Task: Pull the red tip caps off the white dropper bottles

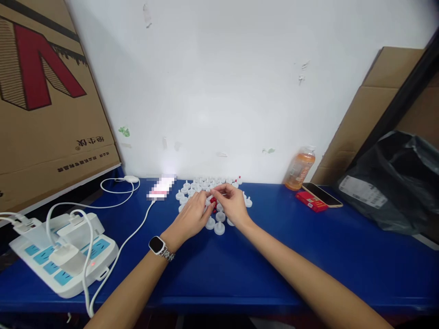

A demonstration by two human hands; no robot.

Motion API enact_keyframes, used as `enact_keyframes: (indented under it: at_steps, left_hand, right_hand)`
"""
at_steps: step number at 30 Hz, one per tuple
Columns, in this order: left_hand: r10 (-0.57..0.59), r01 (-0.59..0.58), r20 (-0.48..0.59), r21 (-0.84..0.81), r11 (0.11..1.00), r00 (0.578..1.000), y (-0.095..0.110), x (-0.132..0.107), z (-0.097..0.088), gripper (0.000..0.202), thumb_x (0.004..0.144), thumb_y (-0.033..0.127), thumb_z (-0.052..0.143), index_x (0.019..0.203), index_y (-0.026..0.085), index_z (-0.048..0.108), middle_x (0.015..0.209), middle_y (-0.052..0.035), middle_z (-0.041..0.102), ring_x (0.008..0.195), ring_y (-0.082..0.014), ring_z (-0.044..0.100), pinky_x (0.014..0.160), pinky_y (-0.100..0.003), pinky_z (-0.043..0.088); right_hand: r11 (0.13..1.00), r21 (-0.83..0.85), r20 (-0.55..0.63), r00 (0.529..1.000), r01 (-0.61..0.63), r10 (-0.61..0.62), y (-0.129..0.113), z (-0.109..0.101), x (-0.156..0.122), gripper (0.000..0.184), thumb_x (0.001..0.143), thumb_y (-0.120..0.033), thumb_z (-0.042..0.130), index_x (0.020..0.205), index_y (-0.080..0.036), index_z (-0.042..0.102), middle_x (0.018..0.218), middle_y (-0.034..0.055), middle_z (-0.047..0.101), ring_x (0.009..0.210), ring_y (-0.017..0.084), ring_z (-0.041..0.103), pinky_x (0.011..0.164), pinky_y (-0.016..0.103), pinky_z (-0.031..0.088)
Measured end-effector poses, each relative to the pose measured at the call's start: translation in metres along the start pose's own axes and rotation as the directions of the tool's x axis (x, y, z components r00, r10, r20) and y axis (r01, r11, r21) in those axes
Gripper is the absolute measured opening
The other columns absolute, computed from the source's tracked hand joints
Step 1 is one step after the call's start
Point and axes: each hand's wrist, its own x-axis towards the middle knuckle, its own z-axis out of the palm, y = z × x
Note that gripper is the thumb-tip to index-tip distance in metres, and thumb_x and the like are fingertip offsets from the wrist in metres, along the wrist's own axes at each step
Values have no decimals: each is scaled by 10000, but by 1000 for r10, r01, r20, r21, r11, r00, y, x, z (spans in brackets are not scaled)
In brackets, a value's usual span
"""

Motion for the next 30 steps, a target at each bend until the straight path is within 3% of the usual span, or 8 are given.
enact_keyframes:
  at_steps: [10, 14, 18, 21, 24, 26, 30]
  left_hand:
    - [39, -46, -84, -81, 996, 996, 7, 4, 9, 245, 1003, 305, 372, 1174, 163, 475, 1093, -123, 573, 1073, -266, 564, 936, -462, 490]
    - [37, -50, -116, -111, 993, 993, 12, 8, 10, 372, 1001, 317, 379, 1338, 160, 392, 1212, -151, 552, 1105, -258, 576, 968, -460, 488]
    - [83, -88, -110, -45, 995, 990, 19, 25, 7, 599, 978, 405, 459, 1485, 182, 234, 1235, -138, 556, 1117, -270, 569, 995, -479, 467]
    - [130, -131, -95, -3, 991, 987, 19, 45, 5, 525, 962, 427, 487, 1419, 202, 356, 1179, -105, 583, 1088, -268, 566, 975, -469, 468]
    - [102, -102, -104, 0, 995, 989, 14, 58, 5, 336, 975, 405, 454, 1245, 212, 510, 1147, -85, 595, 1066, -260, 566, 944, -453, 474]
    - [76, -77, -110, -8, 997, 991, 8, 60, 6, 273, 978, 391, 444, 1151, 212, 555, 1133, -78, 600, 1065, -256, 560, 938, -445, 472]
    - [59, -59, -91, 6, 998, 994, -4, 48, 8, 237, 979, 379, 446, 1074, 215, 587, 1094, -68, 602, 1041, -247, 551, 937, -442, 456]
  right_hand:
    - [988, 141, -170, 985, 58, -34, 6, 15, -14, 233, 748, -344, 740, 664, -182, 597, 621, -17, 609, 562, 117, 520, 559, 249, 427]
    - [986, 130, -162, 984, 101, -79, -5, 10, -14, 230, 764, -344, 732, 673, -182, 594, 643, -16, 612, 588, 117, 529, 588, 250, 434]
    - [986, -52, -111, 980, 160, -165, -13, -33, 4, 186, 780, -341, 716, 725, -182, 637, 684, 1, 648, 633, 134, 563, 622, 258, 456]
    - [965, -211, -185, 963, 154, -194, -6, -76, 34, 171, 784, -349, 696, 775, -184, 650, 715, 15, 671, 648, 151, 595, 625, 267, 469]
    - [952, -292, -181, 972, 92, -150, 10, -99, 69, 124, 771, -301, 672, 769, -186, 625, 723, 24, 686, 665, 168, 640, 635, 273, 498]
    - [893, -440, -84, 986, 91, -142, 22, -99, 89, 67, 793, -252, 626, 782, -186, 631, 748, 26, 702, 702, 164, 659, 662, 260, 504]
    - [601, -780, 178, 983, 174, -54, 41, -82, 112, 108, 817, -184, 576, 841, -198, 680, 840, 16, 736, 778, 144, 657, 709, 240, 467]
